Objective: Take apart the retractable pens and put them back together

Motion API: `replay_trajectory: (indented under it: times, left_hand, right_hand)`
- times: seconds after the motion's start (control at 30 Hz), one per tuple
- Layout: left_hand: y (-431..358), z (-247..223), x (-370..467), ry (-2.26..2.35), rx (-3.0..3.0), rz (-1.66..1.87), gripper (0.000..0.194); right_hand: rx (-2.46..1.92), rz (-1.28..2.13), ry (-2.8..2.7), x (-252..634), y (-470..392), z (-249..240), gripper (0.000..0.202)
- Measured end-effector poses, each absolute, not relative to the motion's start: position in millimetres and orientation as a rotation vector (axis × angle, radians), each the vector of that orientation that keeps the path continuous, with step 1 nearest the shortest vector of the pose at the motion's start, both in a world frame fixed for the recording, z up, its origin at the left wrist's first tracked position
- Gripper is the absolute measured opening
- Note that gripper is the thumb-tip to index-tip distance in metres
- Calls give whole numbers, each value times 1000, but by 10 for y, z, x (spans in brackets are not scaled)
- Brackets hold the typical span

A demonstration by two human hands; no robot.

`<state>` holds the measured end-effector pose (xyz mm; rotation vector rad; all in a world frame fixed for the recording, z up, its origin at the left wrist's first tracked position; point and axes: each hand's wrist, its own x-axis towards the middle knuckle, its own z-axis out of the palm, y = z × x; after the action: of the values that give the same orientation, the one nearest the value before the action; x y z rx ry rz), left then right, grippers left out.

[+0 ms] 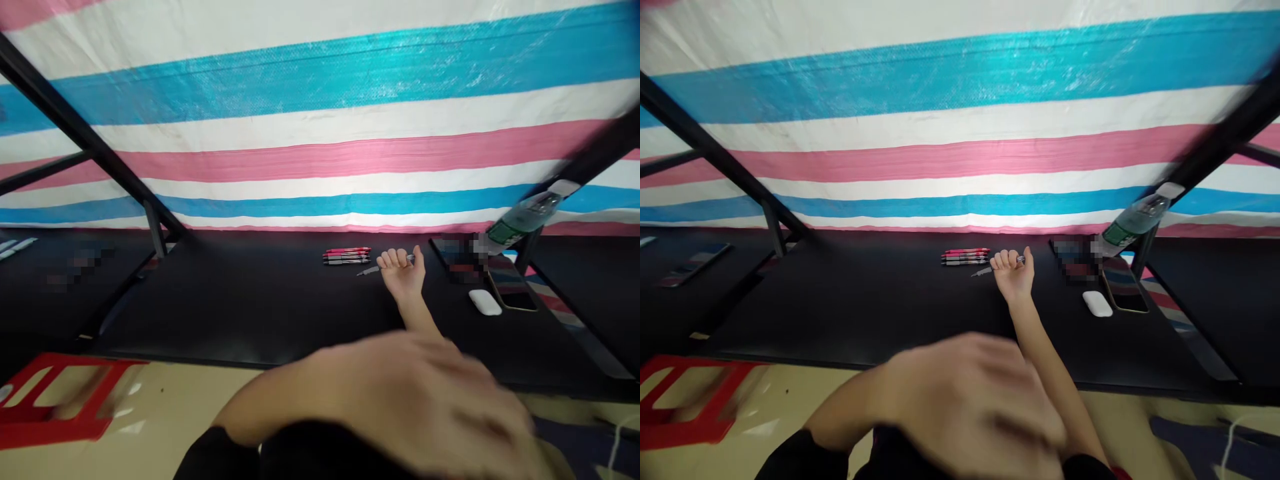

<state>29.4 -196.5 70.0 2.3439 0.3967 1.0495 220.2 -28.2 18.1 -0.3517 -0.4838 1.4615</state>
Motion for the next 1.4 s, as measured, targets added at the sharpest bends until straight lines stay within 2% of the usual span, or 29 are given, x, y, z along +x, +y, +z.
replay_trajectory:
  times: [0.03, 0.07, 0.1, 0.17, 0.27, 0.37, 0.63, 0.83, 0.93, 1.07, 1.4]
  left_hand:
    - [-1314, 1085, 472, 409, 2358, 1081, 19]
    - [-830, 1249, 569, 413, 2368, 1103, 20]
    - [-506, 1222, 589, 447, 2347, 1128, 21]
    - [-221, 822, 460, 650, 2247, 1283, 23]
    - [-181, 148, 144, 1004, 2085, 1420, 24]
    - [-151, -88, -7, 1202, 2001, 1394, 24]
    - [-122, -79, 55, 1230, 2082, 1236, 23]
    - [-197, -57, 120, 1087, 2144, 1129, 23]
    - [-255, -3, 173, 947, 2215, 987, 20]
    - [-281, 34, 178, 998, 2251, 889, 18]
    - [-218, 44, 60, 1020, 2484, 531, 4]
  right_hand:
    - [-351, 1457, -465, 2203, -281, 181, 58]
    - [-356, 1450, -450, 2204, -281, 180, 57]
    - [-366, 1440, -440, 2206, -280, 180, 56]
    - [-393, 1420, -438, 2207, -276, 179, 56]
    - [-425, 1398, -460, 2205, -265, 168, 55]
    - [-454, 1384, -494, 2201, -251, 147, 54]
    - [-472, 1336, -602, 2202, -250, 127, 55]
    - [-524, 1409, -711, 2034, -287, 117, 56]
    - [-573, 1456, -773, 1902, -290, 73, 50]
    - [-640, 1462, -901, 1828, -269, -6, 36]
    - [-1336, 812, -1208, 2103, -160, -206, 29]
